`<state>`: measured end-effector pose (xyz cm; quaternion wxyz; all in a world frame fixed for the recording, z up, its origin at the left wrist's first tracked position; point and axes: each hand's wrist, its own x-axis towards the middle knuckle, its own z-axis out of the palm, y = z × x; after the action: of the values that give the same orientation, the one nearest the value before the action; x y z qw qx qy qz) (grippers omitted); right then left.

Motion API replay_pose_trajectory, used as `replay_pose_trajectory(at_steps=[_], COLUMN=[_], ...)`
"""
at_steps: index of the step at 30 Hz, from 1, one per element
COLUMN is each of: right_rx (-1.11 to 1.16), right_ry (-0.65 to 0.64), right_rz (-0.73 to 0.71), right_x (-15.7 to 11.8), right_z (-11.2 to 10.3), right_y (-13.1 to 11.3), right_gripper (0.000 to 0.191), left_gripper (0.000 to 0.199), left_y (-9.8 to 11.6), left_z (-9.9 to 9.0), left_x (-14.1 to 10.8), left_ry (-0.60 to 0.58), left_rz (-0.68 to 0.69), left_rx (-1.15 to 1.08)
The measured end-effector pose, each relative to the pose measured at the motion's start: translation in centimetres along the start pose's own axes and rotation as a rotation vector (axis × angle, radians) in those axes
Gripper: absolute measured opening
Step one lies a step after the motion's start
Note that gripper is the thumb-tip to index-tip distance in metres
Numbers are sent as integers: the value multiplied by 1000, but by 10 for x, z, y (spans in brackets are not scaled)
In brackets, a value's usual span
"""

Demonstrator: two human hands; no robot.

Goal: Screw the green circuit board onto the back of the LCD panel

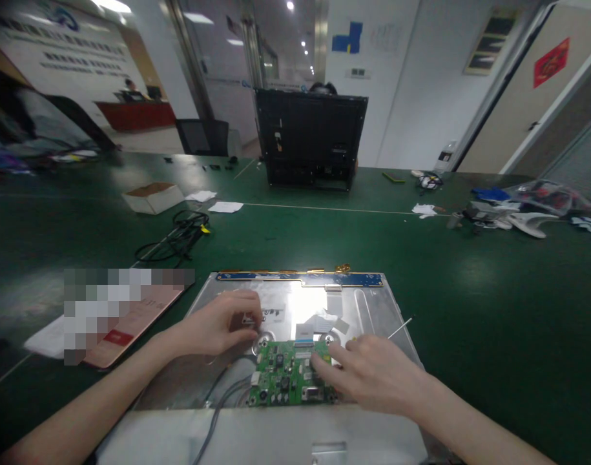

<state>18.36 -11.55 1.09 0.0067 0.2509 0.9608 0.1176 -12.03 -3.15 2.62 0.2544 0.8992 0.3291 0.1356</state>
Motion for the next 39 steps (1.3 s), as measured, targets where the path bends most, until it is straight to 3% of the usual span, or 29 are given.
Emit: replay_pose_trajectory(at_steps=[2, 5, 11, 16, 20, 28, 32, 35, 39], right_rx=[-44, -53, 101, 399, 500, 518, 439, 386, 443], right_ry=[86, 188, 355, 326, 309, 441, 504, 447, 147], right_rz=[-75, -117, -17, 211, 314, 325, 247, 161, 181], right_x=[0, -1, 2, 13, 22, 18, 12, 7, 4], right_z=[4, 9, 13, 3, -3, 1, 3, 4, -3], right_y=[-1, 1, 6, 14, 22, 18, 20, 18, 12], right_gripper=[30, 26, 23, 11, 14, 15, 18, 23, 27], left_gripper=[5, 5, 2, 3, 7, 10, 12, 11, 9], left_y=[-1, -4, -5, -9, -16, -12, -7, -5, -2], left_z=[2, 2, 2, 3, 6, 6, 3, 2, 3], left_x=[1, 1, 1, 3, 4, 3, 3, 3, 4], left_ry=[-3, -6, -15, -51, -80, -121, -111, -110, -117], left_rz=[0, 0, -5, -25, 13, 42, 45, 30, -2], left_rx=[1, -1, -19, -76, -124, -196, -188, -175, -162])
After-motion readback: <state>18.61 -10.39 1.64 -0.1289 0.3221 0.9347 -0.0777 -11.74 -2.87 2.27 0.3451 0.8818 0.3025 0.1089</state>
